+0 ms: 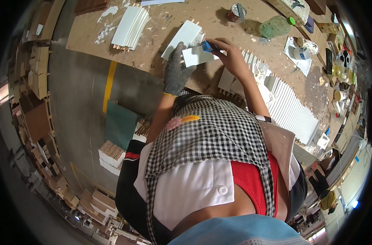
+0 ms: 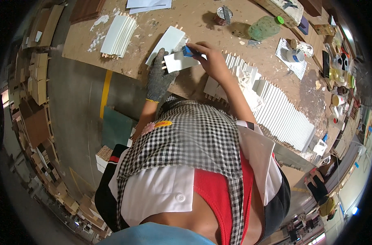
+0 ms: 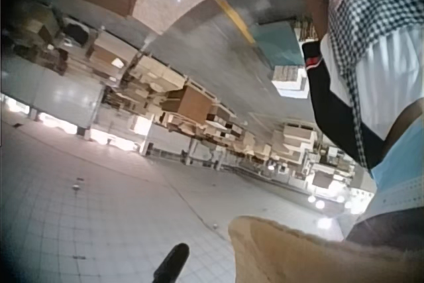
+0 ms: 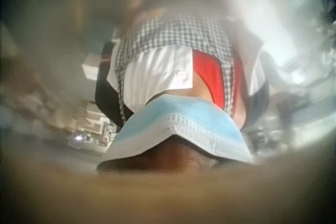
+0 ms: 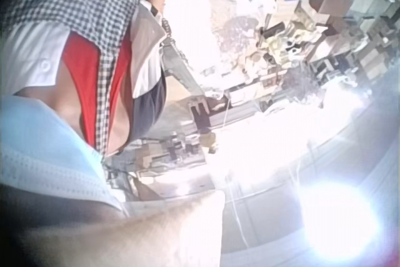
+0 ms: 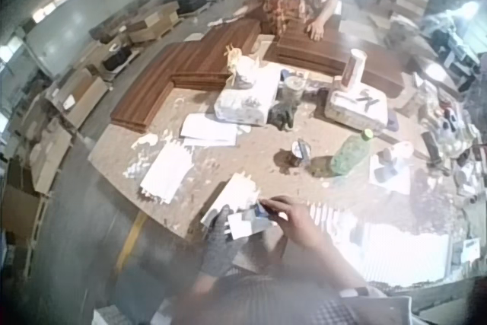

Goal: The person wipes white wooden pieces with a cloth and applies a substance using a small applicator.

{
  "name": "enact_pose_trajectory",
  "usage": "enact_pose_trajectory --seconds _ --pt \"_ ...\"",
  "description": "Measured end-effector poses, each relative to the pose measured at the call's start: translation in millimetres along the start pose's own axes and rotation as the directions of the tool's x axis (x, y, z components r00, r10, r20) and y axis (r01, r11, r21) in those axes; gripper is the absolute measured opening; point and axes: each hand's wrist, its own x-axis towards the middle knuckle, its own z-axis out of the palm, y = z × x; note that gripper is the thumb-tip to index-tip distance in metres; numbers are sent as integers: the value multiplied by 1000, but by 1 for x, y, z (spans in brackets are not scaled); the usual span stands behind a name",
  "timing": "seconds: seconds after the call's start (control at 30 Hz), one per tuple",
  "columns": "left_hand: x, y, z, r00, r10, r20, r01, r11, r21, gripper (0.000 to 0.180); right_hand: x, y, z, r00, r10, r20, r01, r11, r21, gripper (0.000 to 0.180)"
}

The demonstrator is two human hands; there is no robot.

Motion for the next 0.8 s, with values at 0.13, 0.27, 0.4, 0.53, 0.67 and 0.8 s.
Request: enact_pose_trajectory --seconds 0.13,0.27,0.4,0.53,0.67,0.8 --pt "-4 1 8 997 42 -71 -33 991 132 91 13 -4 8 990 -133 36 137 976 -168 39" --pt "-5 17 10 997 -30 -69 36 996 87 87 14 -15 19 986 -144 79 159 962 -222 40" --pt "-5 15 13 996 0 -85 12 990 139 82 12 -4 29 981 -190 41 193 923 -333 40" --pt "-2 23 11 994 -78 -71 90 980 178 81 11 -9 25 988 -153 13 149 932 -329 41" --pt "-4 15 15 996 24 -91 0 966 257 83 8 -5 32 984 -178 -5 165 925 -343 41" --pt "-4 20 14 998 -18 -62 31 976 216 85 7 -8 28 981 -186 -45 155 911 -382 41"
